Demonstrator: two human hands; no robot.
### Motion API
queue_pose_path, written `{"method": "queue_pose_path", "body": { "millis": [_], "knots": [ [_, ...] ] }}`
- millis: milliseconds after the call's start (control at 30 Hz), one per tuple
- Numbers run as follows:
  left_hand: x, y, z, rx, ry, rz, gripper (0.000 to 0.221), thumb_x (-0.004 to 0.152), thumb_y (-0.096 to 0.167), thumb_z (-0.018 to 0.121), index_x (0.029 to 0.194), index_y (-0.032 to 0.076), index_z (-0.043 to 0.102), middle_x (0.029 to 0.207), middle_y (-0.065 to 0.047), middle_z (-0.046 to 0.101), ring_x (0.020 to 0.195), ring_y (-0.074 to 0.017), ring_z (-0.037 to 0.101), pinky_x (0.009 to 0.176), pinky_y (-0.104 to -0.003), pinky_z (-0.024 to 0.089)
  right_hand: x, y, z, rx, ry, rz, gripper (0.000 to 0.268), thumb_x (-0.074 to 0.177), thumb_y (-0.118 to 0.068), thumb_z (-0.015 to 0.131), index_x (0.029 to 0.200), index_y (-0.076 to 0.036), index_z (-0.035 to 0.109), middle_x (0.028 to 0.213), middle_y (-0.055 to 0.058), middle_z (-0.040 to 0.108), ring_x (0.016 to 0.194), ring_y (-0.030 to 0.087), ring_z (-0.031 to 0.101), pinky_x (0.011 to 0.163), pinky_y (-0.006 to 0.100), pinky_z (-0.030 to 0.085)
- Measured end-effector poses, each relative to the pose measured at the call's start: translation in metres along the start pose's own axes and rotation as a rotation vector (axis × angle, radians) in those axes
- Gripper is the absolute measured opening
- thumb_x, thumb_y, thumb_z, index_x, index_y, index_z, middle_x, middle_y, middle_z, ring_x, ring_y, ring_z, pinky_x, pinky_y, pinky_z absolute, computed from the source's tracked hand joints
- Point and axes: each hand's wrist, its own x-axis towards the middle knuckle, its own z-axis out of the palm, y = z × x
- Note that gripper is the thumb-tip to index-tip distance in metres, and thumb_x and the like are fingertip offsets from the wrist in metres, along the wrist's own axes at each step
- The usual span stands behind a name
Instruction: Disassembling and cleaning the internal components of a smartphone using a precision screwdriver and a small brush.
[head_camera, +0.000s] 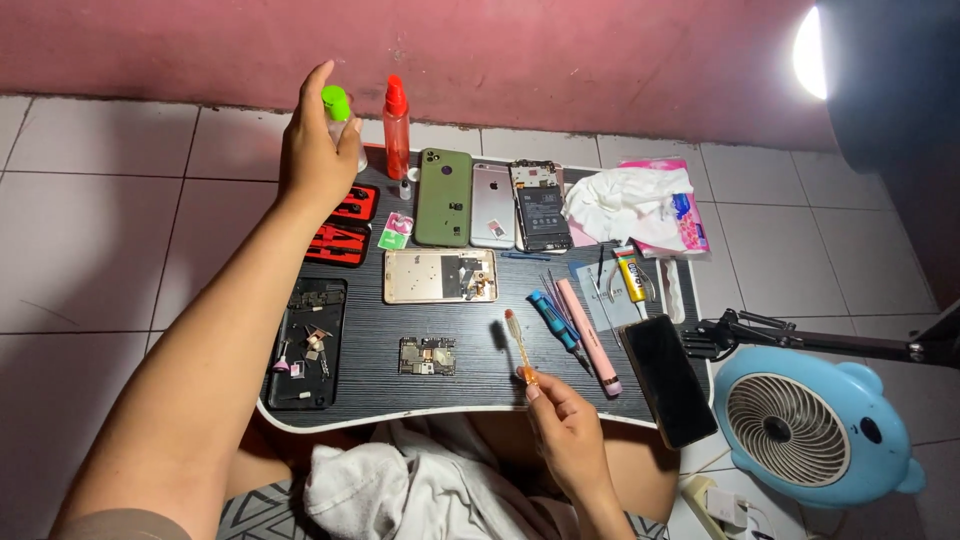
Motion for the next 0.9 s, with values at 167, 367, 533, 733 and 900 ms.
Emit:
{"method": "queue_pose_path", "body": {
  "millis": [167,367,533,733,900],
  "knots": [
    [0.000,-0.012,0.006,0.055,0.018,0.046,0.063,0.104,0.003,0.063,0.155,0.007,0.026,0.127,-0.021,0.063,0.109,-0.0361,0.066,0.092,-0.044,0.052,0.000,-0.002,0.002,0.035,-0.009,0.021,0.030,0.098,-0.004,0.060,0.123,0.007,0.074,0.064,0.001,0.054,0.047,0.005,0.035,0.039,0.021,0.022],
    [-0.002,-0.009,0.000,0.040,-0.039,-0.013,0.068,0.102,0.005,0.066,0.156,0.009,0.024,0.132,-0.025,0.060,0.112,-0.0351,0.067,0.087,-0.044,0.056,0.000,0.002,0.001,0.027,-0.001,0.004,0.030,0.098,-0.003,0.060,0.122,0.007,0.074,0.065,0.001,0.054,0.048,0.005,0.037,0.041,0.020,0.023],
    [-0.027,0.014,-0.016,0.070,0.158,0.116,0.089,0.104,0.008,0.078,0.159,0.002,0.008,0.159,-0.031,0.032,0.149,-0.0475,0.038,0.126,-0.055,0.032,-0.005,-0.002,0.001,0.013,-0.011,0.013,0.030,0.098,-0.005,0.061,0.123,0.006,0.074,0.063,0.000,0.054,0.047,0.004,0.036,0.040,0.020,0.022],
    [-0.128,0.127,-0.058,-0.051,-0.082,0.165,0.036,0.090,0.004,0.068,0.122,0.001,0.055,0.104,-0.012,0.064,0.081,-0.0230,0.064,0.066,-0.035,0.049,-0.003,0.006,-0.003,-0.042,-0.022,0.046,0.043,0.100,-0.014,0.046,0.131,0.002,0.071,0.061,0.004,0.058,0.038,0.007,0.037,0.033,0.022,0.026],
    [-0.189,0.135,-0.041,0.224,-0.493,0.081,0.071,0.077,0.019,0.073,0.144,0.007,0.051,0.131,-0.008,0.063,0.122,-0.0260,0.055,0.098,-0.042,0.042,-0.022,-0.011,0.005,-0.434,-0.051,-0.153,0.038,0.096,-0.010,0.058,0.130,-0.008,0.075,0.067,-0.003,0.060,0.055,0.007,0.045,0.050,0.021,0.034]
  ]
}}
